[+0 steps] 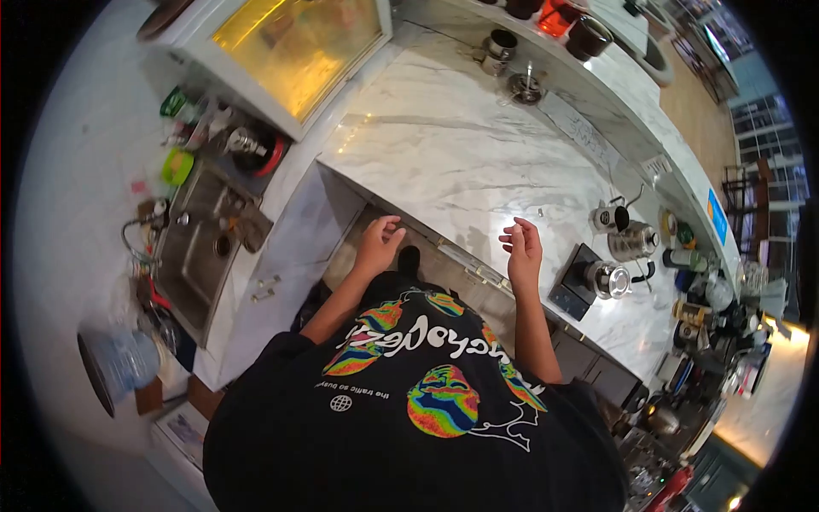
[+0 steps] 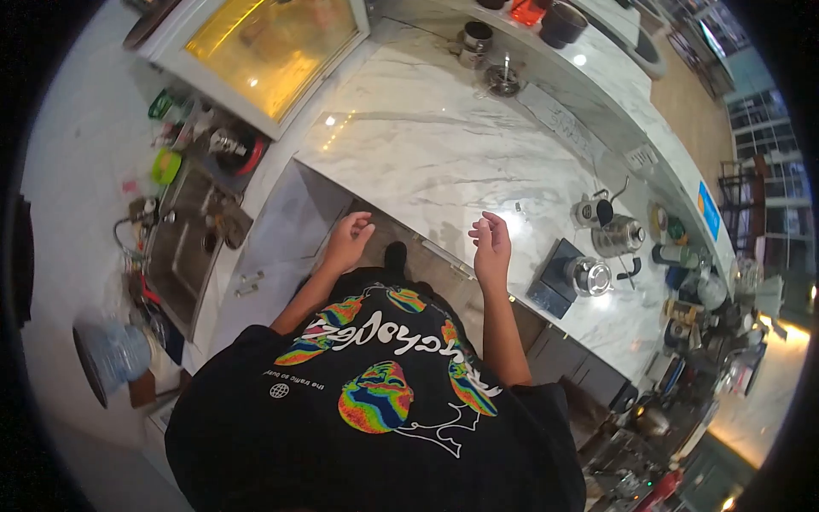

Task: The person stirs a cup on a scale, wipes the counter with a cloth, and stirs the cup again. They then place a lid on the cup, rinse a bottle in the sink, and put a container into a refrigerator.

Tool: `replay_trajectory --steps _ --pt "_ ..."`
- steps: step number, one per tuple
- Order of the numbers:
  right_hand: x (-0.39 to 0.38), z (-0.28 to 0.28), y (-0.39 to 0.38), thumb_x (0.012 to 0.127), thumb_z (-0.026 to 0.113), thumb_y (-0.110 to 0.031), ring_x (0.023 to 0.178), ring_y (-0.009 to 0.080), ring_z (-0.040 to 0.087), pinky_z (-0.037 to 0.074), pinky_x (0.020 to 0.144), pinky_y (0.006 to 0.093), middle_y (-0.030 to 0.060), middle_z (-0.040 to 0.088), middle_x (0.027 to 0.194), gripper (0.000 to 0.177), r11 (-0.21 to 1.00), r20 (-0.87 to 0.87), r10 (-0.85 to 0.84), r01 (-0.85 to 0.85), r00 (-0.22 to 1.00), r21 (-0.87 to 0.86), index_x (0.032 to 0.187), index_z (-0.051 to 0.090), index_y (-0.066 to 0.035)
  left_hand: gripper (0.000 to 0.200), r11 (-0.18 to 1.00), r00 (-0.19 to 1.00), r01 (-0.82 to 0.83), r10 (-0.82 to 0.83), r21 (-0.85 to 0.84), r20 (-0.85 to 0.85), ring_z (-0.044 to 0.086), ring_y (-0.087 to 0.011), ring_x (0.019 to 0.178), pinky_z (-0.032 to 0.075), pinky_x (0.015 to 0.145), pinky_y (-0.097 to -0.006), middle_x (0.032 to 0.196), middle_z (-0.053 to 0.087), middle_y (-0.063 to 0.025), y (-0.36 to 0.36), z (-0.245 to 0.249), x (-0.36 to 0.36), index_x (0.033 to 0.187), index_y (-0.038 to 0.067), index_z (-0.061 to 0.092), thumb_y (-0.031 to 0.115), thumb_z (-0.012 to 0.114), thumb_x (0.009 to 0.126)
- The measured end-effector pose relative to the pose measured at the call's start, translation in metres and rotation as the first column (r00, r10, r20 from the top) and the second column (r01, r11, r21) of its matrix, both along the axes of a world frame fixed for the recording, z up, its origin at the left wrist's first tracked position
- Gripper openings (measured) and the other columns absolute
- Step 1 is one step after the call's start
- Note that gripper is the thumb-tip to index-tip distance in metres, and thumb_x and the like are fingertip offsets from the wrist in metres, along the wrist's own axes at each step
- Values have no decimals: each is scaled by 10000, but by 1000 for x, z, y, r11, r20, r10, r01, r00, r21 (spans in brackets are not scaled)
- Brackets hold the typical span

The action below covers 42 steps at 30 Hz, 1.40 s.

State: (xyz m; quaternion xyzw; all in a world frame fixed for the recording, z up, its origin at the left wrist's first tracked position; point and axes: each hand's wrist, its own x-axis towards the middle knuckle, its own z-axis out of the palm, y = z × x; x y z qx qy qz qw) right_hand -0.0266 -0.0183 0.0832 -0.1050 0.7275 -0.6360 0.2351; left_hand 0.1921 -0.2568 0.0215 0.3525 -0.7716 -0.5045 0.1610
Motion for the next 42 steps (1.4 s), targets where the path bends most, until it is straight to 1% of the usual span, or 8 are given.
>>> replay_trajectory --steps 8,17,21,24,31,35,40,42 --pt "39 -10 16 1095 558 -277 930 149 666 516 822 309 68 669 1075 320 995 123 99 -98 987 -13 1318 590 -49 380 959 971 -233 221 161 87 669 -169 878 559 823 -321 1118 702 -120 73 -16 106 1283 42 674 222 753 958" --pt "97 -27 -13 1105 551 -280 866 137 698 522 769 287 45 703 1034 283 954 137 289 -297 947 37 1303 607 -85 379 902 913 -408 404 137 59 630 -138 811 545 783 -304 1078 699 -98 92 -19 196 1282 40 671 230 744 963" --pt "126 -27 -60 1091 581 -295 886 142 695 520 764 292 50 703 1038 292 911 87 407 -412 909 36 1291 612 -85 354 823 844 -533 535 198 46 621 -123 799 537 766 -296 1062 697 -74 58 -24 233 1265 50 682 228 743 966" --pt "154 -28 -110 1078 605 -277 868 157 673 522 780 313 87 686 1033 349 898 62 437 -440 897 31 1295 593 -4 337 830 831 -553 556 69 -18 619 -121 798 533 757 -293 1026 691 -57 17 -20 267 1256 47 684 221 742 972" --pt "226 -58 -231 1054 632 -222 931 173 671 542 858 337 117 710 1061 333 879 6 470 -469 883 80 1274 614 26 308 761 759 -646 649 65 -58 618 -125 825 526 755 -294 980 696 -41 -80 2 356 1235 60 693 218 741 975" --pt "260 -84 -292 1014 666 -192 952 199 688 548 864 347 145 726 1085 328 834 -135 542 -510 829 212 1274 638 7 320 776 781 -620 625 114 -7 639 -138 841 536 783 -310 990 708 -43 -121 -3 395 1244 69 693 232 736 972" --pt "305 -67 -358 947 738 -201 974 280 705 564 833 385 175 717 1093 343 788 -196 599 -527 777 317 1241 683 -36 327 815 821 -569 571 110 7 645 -146 847 542 788 -318 998 712 -54 -162 8 400 1243 68 694 236 738 966" --pt "314 -70 -378 919 770 -218 986 319 692 559 843 418 185 704 1088 360 796 -335 591 -461 734 393 1223 697 -41 330 819 823 -567 567 88 30 648 -151 849 546 785 -322 1000 716 -61 -174 9 394 1238 67 698 245 739 964"
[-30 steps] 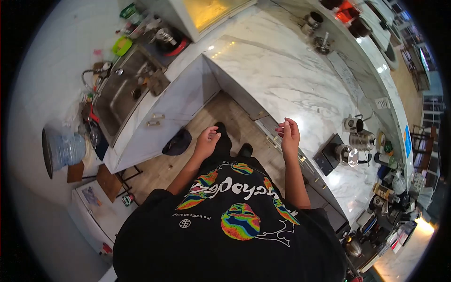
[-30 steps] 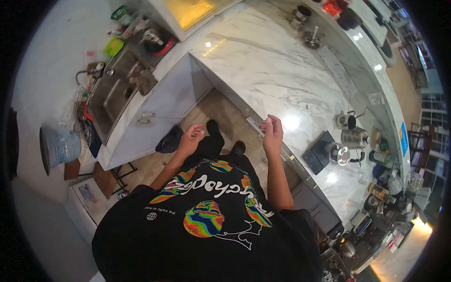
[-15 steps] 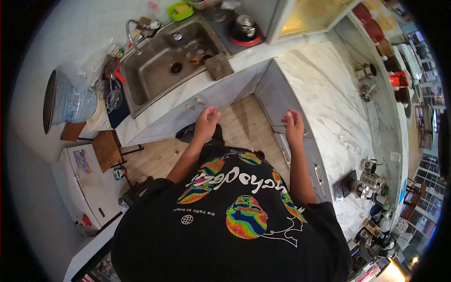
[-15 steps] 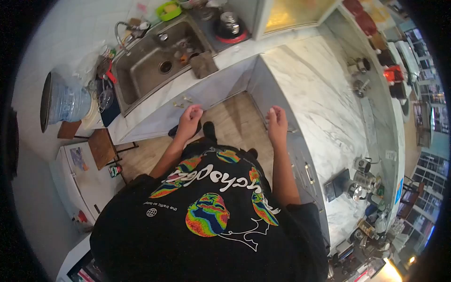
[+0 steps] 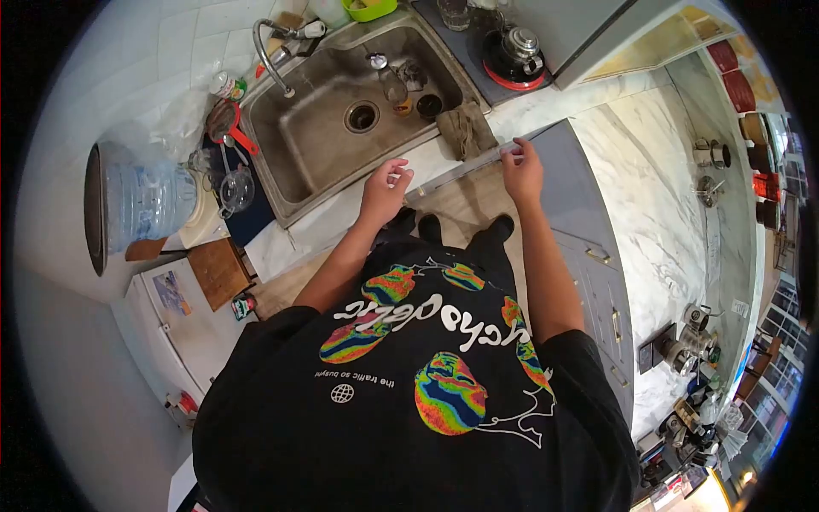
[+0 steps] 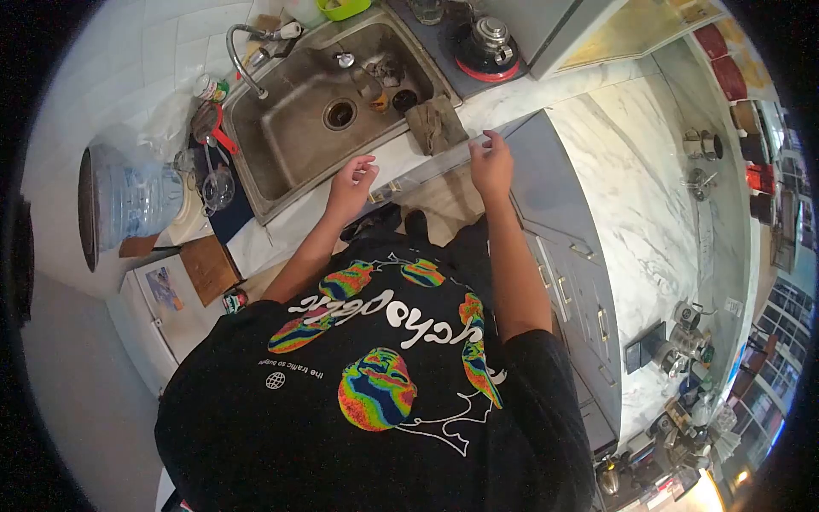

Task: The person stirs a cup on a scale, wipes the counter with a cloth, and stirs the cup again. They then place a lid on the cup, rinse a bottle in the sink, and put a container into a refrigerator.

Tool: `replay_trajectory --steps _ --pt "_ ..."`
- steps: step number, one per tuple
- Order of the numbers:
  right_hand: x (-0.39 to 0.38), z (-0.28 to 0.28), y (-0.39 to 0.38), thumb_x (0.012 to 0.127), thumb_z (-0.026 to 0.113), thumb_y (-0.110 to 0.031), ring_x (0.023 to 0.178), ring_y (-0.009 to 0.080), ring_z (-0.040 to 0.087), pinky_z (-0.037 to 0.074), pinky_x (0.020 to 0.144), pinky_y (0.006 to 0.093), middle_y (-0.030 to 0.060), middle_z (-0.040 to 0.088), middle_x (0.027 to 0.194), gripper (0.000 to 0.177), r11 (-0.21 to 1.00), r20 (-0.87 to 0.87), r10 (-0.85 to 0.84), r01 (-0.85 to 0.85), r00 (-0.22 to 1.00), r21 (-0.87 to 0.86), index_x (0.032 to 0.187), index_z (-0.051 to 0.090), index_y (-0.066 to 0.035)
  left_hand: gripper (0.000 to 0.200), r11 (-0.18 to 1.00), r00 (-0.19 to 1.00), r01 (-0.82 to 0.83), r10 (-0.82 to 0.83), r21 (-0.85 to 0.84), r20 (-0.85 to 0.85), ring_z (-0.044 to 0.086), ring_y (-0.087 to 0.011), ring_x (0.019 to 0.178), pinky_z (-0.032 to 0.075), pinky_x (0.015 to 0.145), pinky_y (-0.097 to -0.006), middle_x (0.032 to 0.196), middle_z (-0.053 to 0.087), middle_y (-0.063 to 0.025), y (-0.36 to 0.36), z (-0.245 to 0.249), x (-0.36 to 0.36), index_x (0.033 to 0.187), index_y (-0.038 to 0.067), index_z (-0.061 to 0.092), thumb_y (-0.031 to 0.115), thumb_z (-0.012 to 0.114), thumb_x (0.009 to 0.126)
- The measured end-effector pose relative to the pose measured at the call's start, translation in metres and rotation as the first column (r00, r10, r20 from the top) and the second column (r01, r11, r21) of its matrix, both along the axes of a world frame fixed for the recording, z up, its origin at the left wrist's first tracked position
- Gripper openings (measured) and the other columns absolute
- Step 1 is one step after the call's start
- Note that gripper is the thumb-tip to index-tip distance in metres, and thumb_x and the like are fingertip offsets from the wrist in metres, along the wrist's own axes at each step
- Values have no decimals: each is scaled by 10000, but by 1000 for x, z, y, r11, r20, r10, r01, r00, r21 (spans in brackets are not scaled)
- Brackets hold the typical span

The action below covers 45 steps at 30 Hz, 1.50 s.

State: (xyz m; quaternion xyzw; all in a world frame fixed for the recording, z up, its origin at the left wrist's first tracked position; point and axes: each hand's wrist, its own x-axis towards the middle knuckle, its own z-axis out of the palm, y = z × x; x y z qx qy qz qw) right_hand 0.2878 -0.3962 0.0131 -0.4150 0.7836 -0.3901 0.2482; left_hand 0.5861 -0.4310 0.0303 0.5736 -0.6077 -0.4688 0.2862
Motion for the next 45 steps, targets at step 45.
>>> replay_trajectory --steps 45 --pt "-135 77 212 798 588 66 1088 257 673 574 934 459 106 631 1295 749 850 967 -122 527 224 -15 1510 441 -113 230 598 659 743 -575 300 -486 648 -106 908 530 809 -309 1019 726 -39 30 42 -303 1149 11 693 146 736 968"
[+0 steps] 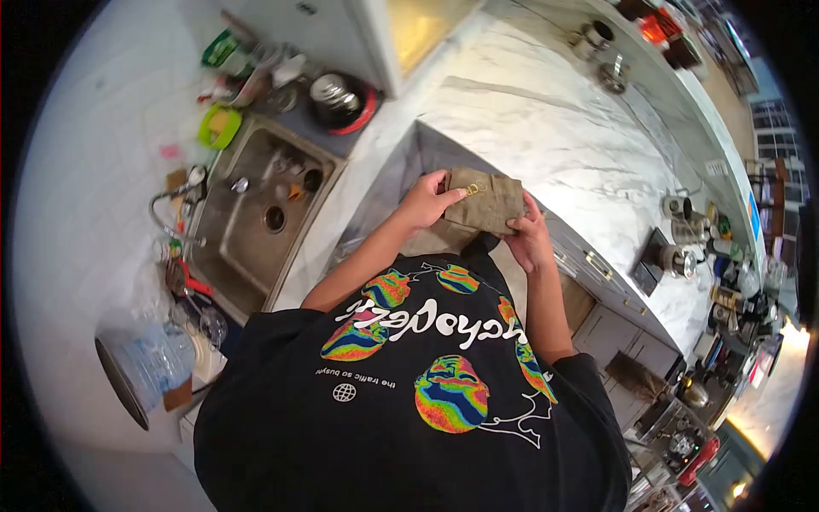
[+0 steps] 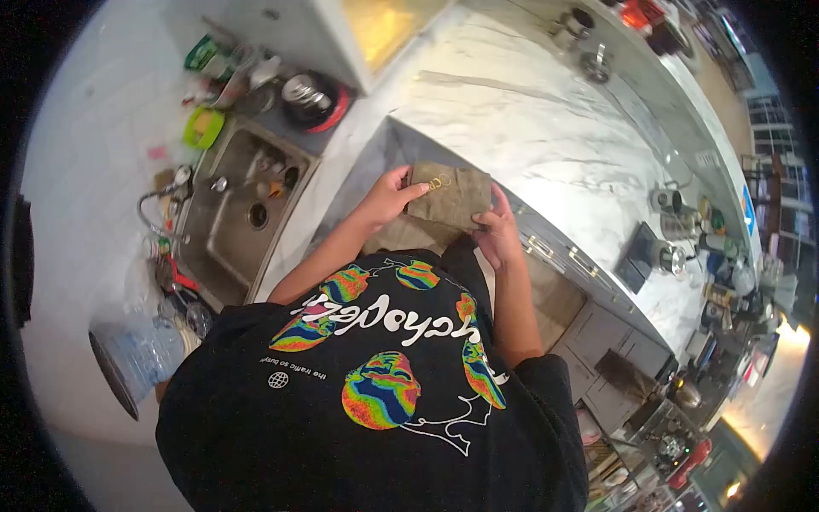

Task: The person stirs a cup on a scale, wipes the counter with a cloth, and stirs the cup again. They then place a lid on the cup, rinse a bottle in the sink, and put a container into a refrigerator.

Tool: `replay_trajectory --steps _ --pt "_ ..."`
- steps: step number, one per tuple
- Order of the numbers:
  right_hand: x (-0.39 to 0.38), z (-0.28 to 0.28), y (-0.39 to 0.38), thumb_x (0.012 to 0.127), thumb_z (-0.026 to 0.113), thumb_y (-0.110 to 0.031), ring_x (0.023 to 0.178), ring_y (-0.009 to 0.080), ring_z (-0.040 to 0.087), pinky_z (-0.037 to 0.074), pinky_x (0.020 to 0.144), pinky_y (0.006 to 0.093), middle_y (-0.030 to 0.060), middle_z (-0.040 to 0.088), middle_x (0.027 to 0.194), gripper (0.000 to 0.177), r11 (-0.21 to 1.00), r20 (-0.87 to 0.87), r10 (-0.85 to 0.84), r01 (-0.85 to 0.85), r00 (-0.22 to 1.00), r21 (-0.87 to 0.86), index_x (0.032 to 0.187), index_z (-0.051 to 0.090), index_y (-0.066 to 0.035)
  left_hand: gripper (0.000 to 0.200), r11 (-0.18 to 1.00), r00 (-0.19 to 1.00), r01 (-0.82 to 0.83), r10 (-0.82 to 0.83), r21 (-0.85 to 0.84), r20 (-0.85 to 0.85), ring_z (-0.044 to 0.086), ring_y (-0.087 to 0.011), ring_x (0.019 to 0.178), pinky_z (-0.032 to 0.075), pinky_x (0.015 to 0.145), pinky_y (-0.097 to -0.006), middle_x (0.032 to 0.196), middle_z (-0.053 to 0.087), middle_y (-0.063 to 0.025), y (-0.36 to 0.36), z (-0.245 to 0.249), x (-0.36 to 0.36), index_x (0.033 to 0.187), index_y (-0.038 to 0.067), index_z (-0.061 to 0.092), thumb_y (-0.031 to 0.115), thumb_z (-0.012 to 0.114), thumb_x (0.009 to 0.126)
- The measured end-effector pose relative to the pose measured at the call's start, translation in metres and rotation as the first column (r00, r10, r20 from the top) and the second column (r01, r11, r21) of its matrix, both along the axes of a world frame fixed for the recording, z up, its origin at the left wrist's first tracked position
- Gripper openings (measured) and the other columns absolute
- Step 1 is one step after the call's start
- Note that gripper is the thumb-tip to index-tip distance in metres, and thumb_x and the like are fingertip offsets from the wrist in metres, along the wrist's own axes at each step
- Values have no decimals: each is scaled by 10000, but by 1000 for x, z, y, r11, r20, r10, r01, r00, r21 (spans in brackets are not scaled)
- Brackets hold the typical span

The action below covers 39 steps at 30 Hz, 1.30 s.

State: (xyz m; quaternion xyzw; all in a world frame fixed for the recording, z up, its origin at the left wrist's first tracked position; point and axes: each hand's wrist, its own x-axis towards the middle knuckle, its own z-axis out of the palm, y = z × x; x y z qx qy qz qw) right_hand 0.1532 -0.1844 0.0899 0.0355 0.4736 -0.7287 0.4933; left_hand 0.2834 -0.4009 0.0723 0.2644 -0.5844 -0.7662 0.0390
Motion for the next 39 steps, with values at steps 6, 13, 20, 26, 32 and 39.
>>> replay_trajectory --steps 6,13,20,26,32,39 --pt "-97 -10 91 776 580 80 1141 280 667 579 968 468 140 644 1267 619 1000 114 -2 4 994 -10 1384 527 -20 204 957 954 272 -256 -97 154 616 -74 838 508 745 -279 937 711 5 59 14 -125 1108 28 714 165 759 964" --pt "-186 -9 163 802 532 137 1135 229 655 493 1024 351 117 654 1266 581 929 -235 -311 347 921 128 1366 543 -4 276 869 911 413 -390 -273 136 584 -92 848 492 775 -285 921 682 15 129 -23 -275 1142 24 713 223 767 958" --pt "-228 29 188 875 549 59 1171 342 668 506 1021 373 203 685 1272 488 544 -787 -6 662 616 515 1358 568 -12 330 812 984 163 -176 -561 32 665 -191 881 557 806 -349 1043 730 -80 125 -50 -342 1195 77 701 241 779 919" --pt "-228 -66 183 887 670 -103 1372 436 488 416 1118 533 257 533 1466 600 432 -757 448 626 476 650 1467 523 -61 390 391 987 150 1 -908 164 585 -303 1185 454 967 -515 1210 661 -94 68 -81 -331 1221 130 697 335 777 899" --pt "-229 -52 148 840 791 -479 1532 495 250 271 1189 661 296 299 1642 918 202 -642 599 684 480 700 1580 412 -92 555 45 973 147 171 -988 152 410 -368 1400 311 1050 -609 1482 487 -158 45 -91 -319 1378 136 616 403 736 907" --pt "-255 -97 140 888 720 -493 1558 518 193 238 1198 686 288 239 1690 904 177 -643 628 724 438 667 1610 383 -67 602 -47 980 143 148 -989 134 380 -377 1441 284 1103 -607 1522 449 -184 50 -87 -313 1424 101 578 391 718 916"
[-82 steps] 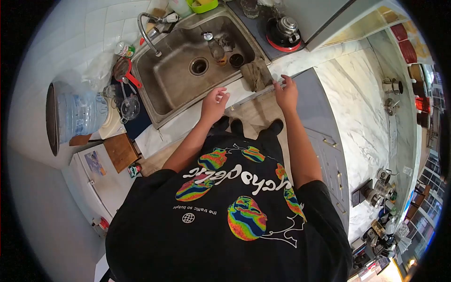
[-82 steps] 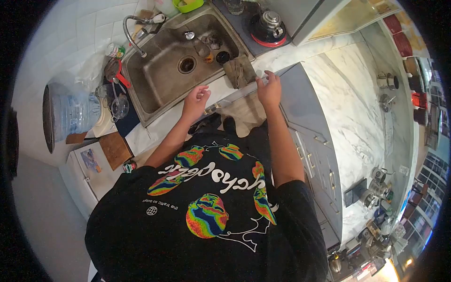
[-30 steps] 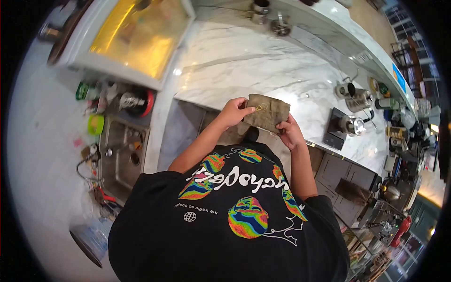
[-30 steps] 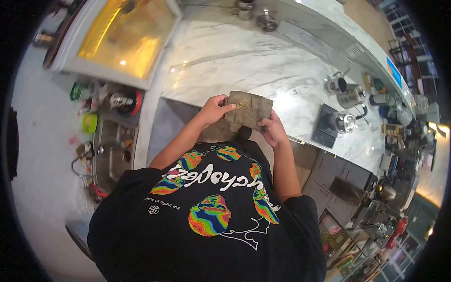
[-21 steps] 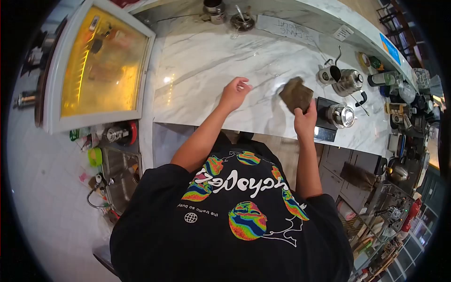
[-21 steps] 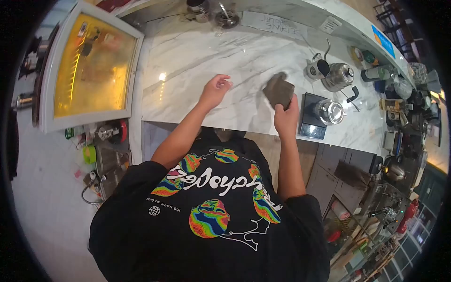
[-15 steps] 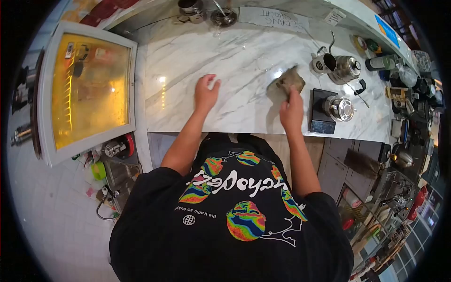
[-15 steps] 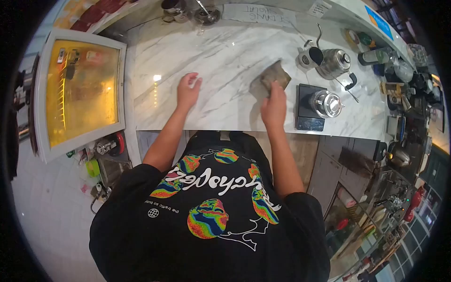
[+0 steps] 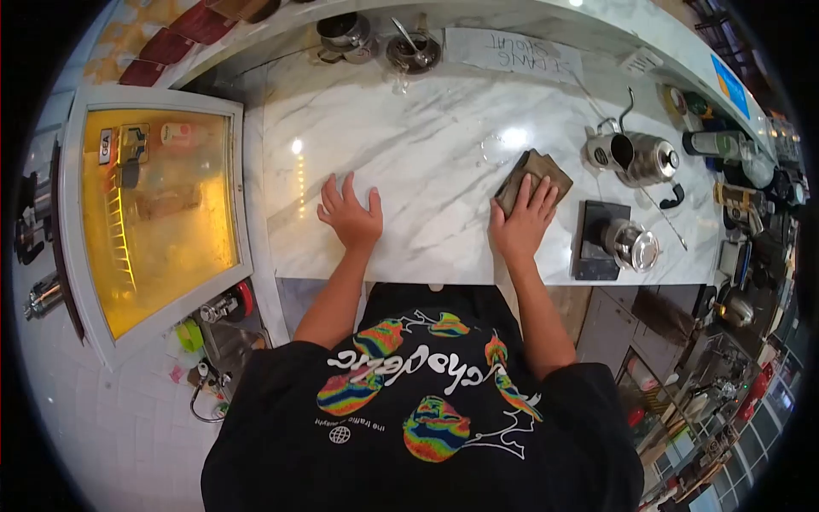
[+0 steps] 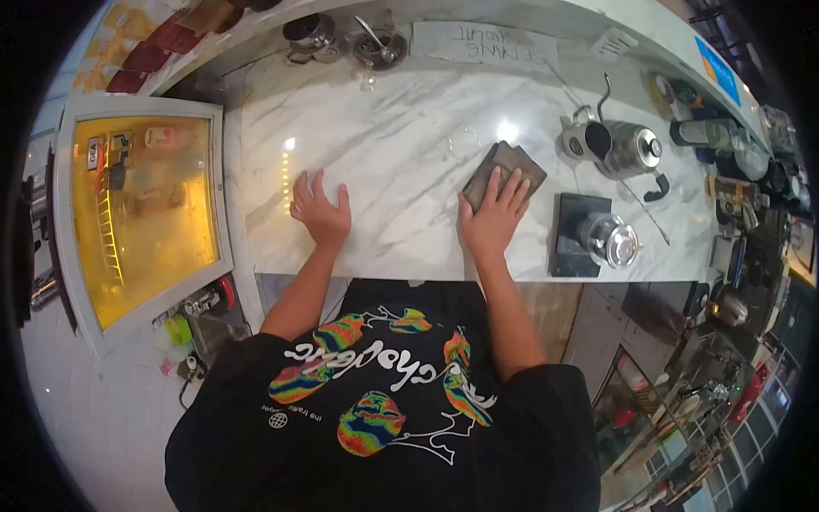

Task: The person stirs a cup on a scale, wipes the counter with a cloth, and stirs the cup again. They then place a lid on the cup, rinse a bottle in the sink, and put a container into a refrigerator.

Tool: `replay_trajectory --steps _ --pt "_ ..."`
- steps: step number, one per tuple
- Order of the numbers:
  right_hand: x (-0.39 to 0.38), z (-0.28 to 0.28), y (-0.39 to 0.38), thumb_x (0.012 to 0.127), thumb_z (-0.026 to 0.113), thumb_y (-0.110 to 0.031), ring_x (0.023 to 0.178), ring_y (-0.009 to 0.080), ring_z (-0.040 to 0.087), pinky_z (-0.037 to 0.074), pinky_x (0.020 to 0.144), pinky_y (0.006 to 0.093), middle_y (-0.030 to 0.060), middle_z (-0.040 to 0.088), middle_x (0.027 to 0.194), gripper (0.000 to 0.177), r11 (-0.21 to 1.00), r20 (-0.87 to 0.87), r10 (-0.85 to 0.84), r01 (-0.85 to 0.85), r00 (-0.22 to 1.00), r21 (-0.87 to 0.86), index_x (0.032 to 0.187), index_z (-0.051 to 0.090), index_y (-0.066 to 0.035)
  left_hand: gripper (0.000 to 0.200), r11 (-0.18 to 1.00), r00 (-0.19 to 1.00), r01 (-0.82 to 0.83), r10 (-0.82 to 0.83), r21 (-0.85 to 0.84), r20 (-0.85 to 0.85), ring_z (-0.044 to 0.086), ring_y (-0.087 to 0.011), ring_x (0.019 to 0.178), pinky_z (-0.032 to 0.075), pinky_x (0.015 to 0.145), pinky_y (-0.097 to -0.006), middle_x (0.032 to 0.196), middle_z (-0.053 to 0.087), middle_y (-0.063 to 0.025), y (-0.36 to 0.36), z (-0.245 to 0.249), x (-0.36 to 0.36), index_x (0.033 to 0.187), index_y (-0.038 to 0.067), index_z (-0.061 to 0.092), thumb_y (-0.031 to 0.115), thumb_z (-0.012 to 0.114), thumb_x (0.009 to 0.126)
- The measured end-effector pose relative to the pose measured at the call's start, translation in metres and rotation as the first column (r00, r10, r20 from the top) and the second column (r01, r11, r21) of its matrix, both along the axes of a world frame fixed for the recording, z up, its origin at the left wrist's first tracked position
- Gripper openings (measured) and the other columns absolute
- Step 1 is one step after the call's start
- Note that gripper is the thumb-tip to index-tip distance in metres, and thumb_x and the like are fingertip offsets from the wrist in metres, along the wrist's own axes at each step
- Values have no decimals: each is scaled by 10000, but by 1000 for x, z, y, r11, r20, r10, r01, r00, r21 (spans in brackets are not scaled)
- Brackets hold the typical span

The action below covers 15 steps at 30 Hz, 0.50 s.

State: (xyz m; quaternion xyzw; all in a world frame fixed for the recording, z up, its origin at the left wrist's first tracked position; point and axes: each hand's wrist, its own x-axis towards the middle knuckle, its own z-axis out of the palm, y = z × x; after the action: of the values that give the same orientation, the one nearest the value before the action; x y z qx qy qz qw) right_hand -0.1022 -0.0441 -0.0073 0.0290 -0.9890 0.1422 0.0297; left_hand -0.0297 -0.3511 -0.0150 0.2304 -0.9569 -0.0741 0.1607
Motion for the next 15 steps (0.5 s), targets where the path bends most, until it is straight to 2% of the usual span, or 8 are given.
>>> replay_trajectory --steps 1,4,7,10,15 --pt "-10 0 -2 894 721 -445 1544 541 204 236 1199 688 291 248 1683 857 998 4 55 -55 998 -25 1597 411 -66 606 1000 1000 1 -1 13 12 375 -377 1448 283 1108 -607 1526 446 -184 -3 -2 -6 1425 98 576 392 718 914" --pt "-28 6 -9 896 721 -418 1538 548 211 250 1195 681 287 259 1681 831 992 9 124 -124 992 -27 1592 424 -74 596 999 994 -35 33 22 107 373 -385 1454 284 1111 -615 1527 445 -185 -2 2 -9 1423 99 573 383 710 918" --pt "-50 4 -20 889 725 -406 1537 539 222 262 1195 673 274 269 1681 821 983 -10 184 -184 983 -6 1593 435 -98 583 999 997 -12 9 38 80 379 -407 1453 283 1112 -632 1538 438 -190 -4 5 -9 1418 96 569 365 706 919" --pt "-72 6 -37 886 727 -391 1539 526 230 271 1196 665 257 277 1684 807 970 -16 241 -242 970 -16 1594 442 -126 575 998 1000 20 -20 62 11 381 -447 1456 265 1117 -687 1549 437 -213 -7 3 -9 1397 98 571 375 705 911" --pt "-100 -2 -59 866 735 -375 1543 513 234 282 1191 671 232 285 1689 802 949 -56 311 -313 949 -41 1586 460 -151 579 999 999 13 -14 51 33 393 -445 1444 278 1112 -658 1544 446 -210 -6 7 -10 1402 97 572 351 717 903"
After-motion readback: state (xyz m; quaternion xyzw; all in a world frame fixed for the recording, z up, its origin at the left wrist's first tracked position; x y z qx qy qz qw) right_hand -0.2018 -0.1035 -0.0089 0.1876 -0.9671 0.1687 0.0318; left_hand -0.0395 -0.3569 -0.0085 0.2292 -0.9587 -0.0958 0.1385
